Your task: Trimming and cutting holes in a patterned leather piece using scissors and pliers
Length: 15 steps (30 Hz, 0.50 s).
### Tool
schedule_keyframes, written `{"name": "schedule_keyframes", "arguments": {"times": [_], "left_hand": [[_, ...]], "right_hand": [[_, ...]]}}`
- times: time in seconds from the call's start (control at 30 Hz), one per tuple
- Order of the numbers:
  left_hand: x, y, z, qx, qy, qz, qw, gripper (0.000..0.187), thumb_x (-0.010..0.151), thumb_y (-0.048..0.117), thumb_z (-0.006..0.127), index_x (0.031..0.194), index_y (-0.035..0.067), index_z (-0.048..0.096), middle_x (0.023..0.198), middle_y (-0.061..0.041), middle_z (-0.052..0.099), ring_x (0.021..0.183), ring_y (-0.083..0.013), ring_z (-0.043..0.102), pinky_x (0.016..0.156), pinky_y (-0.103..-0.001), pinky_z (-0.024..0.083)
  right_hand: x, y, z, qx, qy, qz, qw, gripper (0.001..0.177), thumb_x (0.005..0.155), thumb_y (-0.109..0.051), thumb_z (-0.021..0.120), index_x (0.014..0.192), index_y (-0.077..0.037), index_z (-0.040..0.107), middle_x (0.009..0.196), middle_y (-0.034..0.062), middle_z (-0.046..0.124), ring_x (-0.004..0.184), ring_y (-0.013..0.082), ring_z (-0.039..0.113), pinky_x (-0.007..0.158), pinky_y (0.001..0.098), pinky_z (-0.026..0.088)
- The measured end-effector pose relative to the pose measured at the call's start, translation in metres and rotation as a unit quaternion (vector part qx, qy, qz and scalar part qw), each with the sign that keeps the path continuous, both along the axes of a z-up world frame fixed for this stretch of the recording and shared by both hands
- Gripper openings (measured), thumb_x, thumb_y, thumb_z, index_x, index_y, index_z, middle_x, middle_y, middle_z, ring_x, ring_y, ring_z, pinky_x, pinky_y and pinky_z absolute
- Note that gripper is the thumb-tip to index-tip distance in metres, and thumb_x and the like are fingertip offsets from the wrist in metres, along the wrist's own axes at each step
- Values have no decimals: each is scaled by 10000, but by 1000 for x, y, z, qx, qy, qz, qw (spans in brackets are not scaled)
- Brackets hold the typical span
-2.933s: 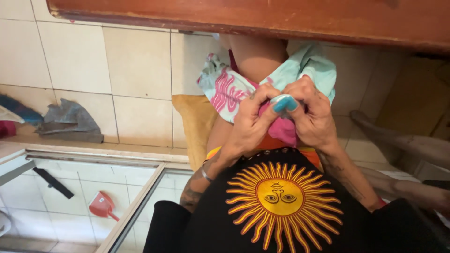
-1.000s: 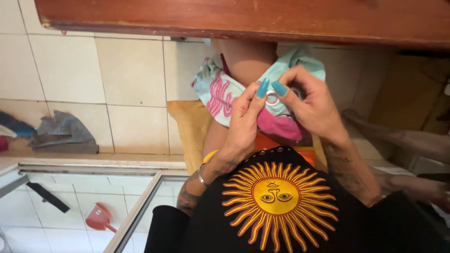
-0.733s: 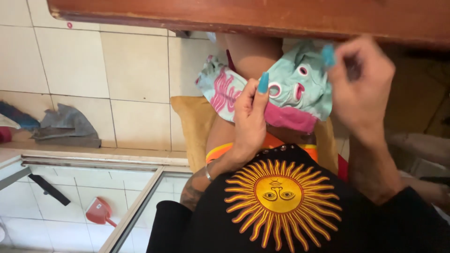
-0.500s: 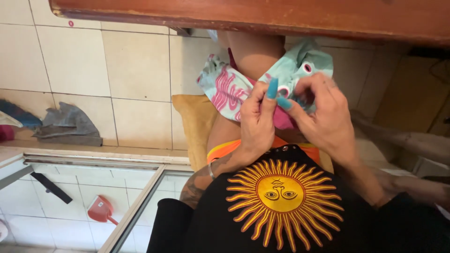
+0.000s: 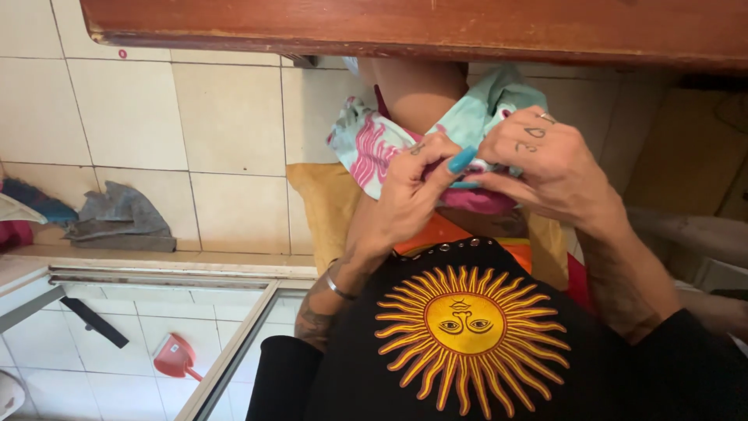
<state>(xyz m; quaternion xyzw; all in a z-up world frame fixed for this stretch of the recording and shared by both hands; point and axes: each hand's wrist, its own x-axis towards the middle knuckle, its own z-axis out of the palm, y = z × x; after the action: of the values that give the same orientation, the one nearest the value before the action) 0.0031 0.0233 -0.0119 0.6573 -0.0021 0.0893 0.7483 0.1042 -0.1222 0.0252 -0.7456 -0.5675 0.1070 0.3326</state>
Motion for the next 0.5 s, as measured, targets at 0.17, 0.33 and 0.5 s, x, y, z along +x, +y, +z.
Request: {"name": "schedule_keyframes", "arguments": {"times": [0.17,0.33,0.5], "left_hand": [[6,18,15,54,16,-109,992,203,925,241,385,888,83,507,760,-16,469,700,-130,448,685,-254,358],[17,34,10,90,-23,-209,973,186,911,209,431,928,59,540,739,-9,525,669,-126,487,658,-258,384],[24,46,18,164,-72,-271,946,168,922,185,395,963,51,488,839,-47,514,664,-197,481,655,-297,364]], "right_hand": [[5,-1,3,-19,96,27,995,152,798,-156,628,790,-23,554,706,62,536,641,209,489,617,312,385],[13,-2,2,-36,144,65,987,141,784,-109,621,816,12,556,742,93,566,654,218,521,603,306,399],[22,-2,6,-49,134,99,985,149,777,-127,620,810,7,564,729,64,566,646,208,501,591,304,401]]}}
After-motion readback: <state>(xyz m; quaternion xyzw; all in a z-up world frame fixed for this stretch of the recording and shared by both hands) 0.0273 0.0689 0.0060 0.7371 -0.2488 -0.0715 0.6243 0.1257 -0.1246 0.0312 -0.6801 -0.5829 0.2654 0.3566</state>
